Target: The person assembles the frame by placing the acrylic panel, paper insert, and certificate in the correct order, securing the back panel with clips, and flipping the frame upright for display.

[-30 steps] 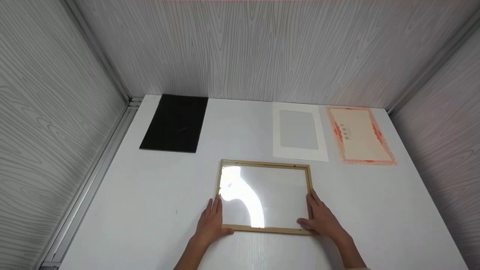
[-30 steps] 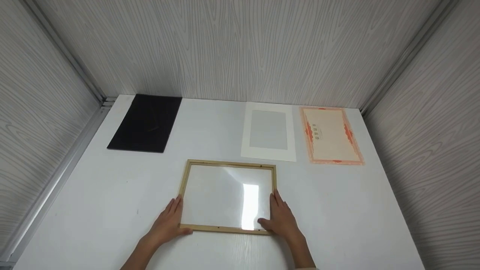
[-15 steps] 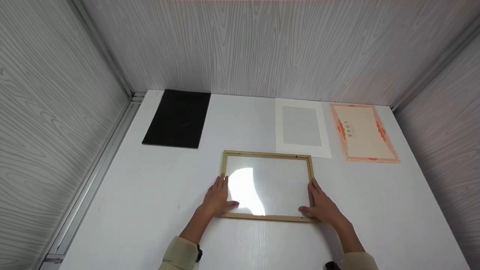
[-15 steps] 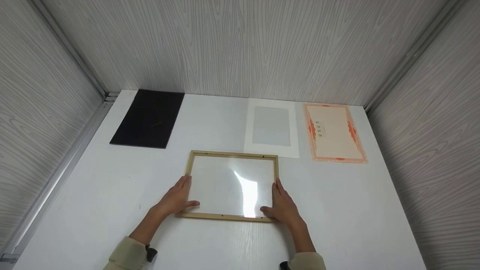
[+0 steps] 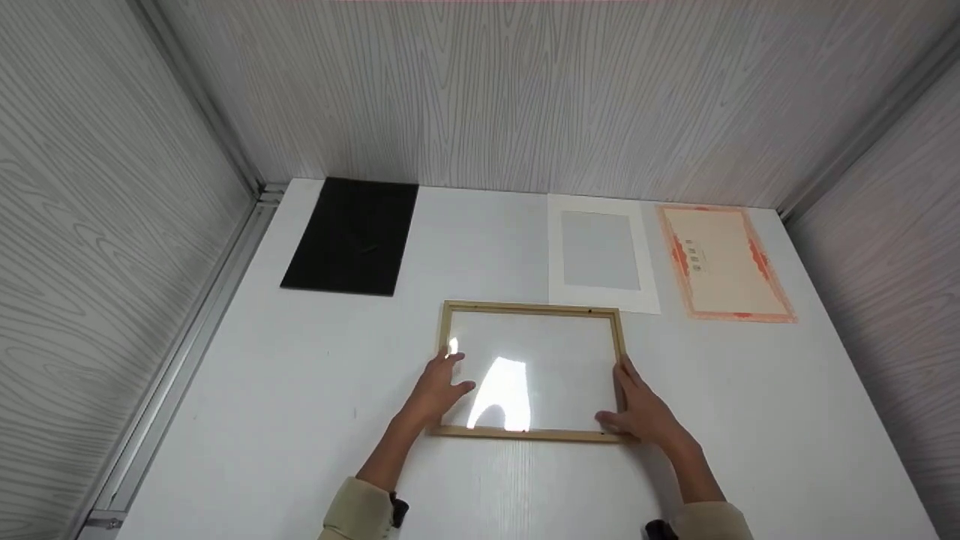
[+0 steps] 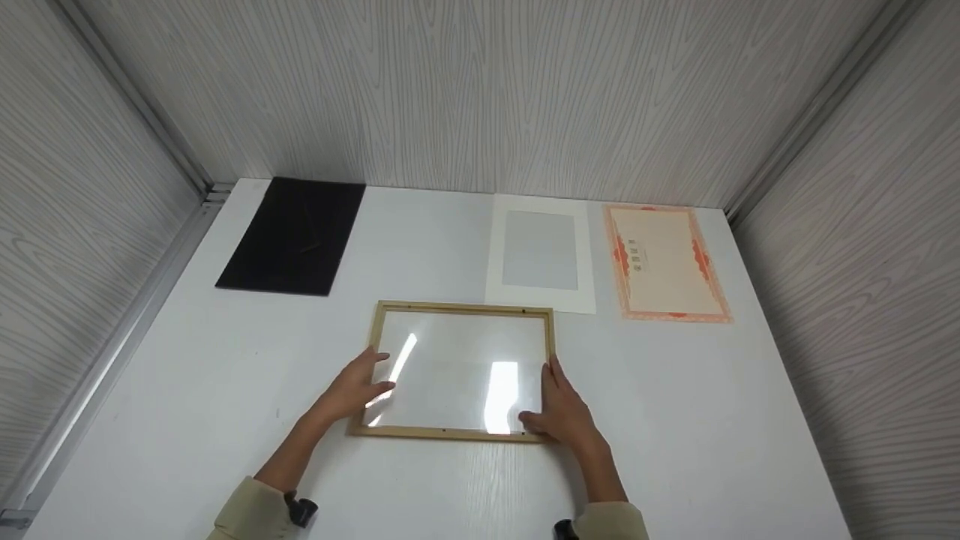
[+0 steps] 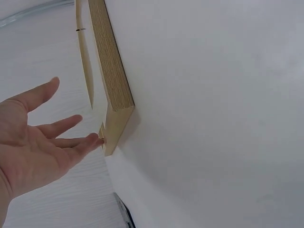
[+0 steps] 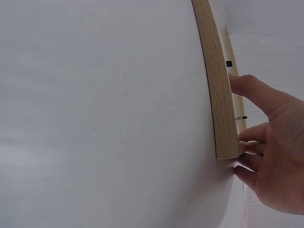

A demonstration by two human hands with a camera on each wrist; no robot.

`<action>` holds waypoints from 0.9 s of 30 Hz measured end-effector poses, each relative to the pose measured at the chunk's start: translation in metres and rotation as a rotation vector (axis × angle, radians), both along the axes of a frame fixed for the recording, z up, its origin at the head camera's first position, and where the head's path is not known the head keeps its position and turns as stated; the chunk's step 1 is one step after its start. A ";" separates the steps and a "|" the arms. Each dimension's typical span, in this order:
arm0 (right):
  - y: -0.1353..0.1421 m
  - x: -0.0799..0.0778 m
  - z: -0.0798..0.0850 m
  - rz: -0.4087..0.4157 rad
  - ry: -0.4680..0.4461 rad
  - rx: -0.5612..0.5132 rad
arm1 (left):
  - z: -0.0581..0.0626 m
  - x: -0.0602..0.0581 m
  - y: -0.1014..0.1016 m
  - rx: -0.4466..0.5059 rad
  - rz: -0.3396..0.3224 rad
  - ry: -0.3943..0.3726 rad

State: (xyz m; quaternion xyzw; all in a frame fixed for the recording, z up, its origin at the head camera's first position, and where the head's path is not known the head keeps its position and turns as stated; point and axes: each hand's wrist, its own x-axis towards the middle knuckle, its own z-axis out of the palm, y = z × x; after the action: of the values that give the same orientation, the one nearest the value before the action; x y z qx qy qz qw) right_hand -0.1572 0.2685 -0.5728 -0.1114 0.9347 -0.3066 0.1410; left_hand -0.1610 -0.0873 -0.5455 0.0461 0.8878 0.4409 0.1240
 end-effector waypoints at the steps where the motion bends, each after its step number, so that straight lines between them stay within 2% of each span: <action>1: 0.000 0.000 0.000 -0.002 -0.001 0.002 | 0.001 0.000 0.001 0.003 0.002 0.009; 8: 0.000 -0.001 0.000 -0.002 0.008 0.015 | 0.002 0.002 0.003 -0.037 0.016 0.031; 13: 0.000 -0.001 0.000 -0.001 -0.001 0.005 | -0.002 0.003 0.000 -0.067 -0.003 0.078; 17: 0.000 -0.001 0.001 -0.002 -0.007 -0.005 | -0.009 0.004 -0.005 -0.160 -0.010 0.202; 22: 0.000 0.000 0.002 -0.010 -0.021 -0.041 | -0.015 -0.002 -0.013 -0.334 -0.023 0.459; 24: 0.000 0.000 0.002 -0.016 -0.025 -0.053 | -0.016 -0.006 -0.016 -0.383 -0.026 0.507; 27: 0.001 0.000 0.000 -0.012 -0.023 -0.050 | -0.018 -0.012 -0.018 -0.425 -0.026 0.498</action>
State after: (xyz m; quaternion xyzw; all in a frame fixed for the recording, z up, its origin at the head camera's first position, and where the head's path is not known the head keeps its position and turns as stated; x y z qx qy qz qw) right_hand -0.1574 0.2697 -0.5726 -0.1058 0.9257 -0.3322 0.1470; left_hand -0.1729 -0.1051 -0.5638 0.1368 0.9623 0.2193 -0.0846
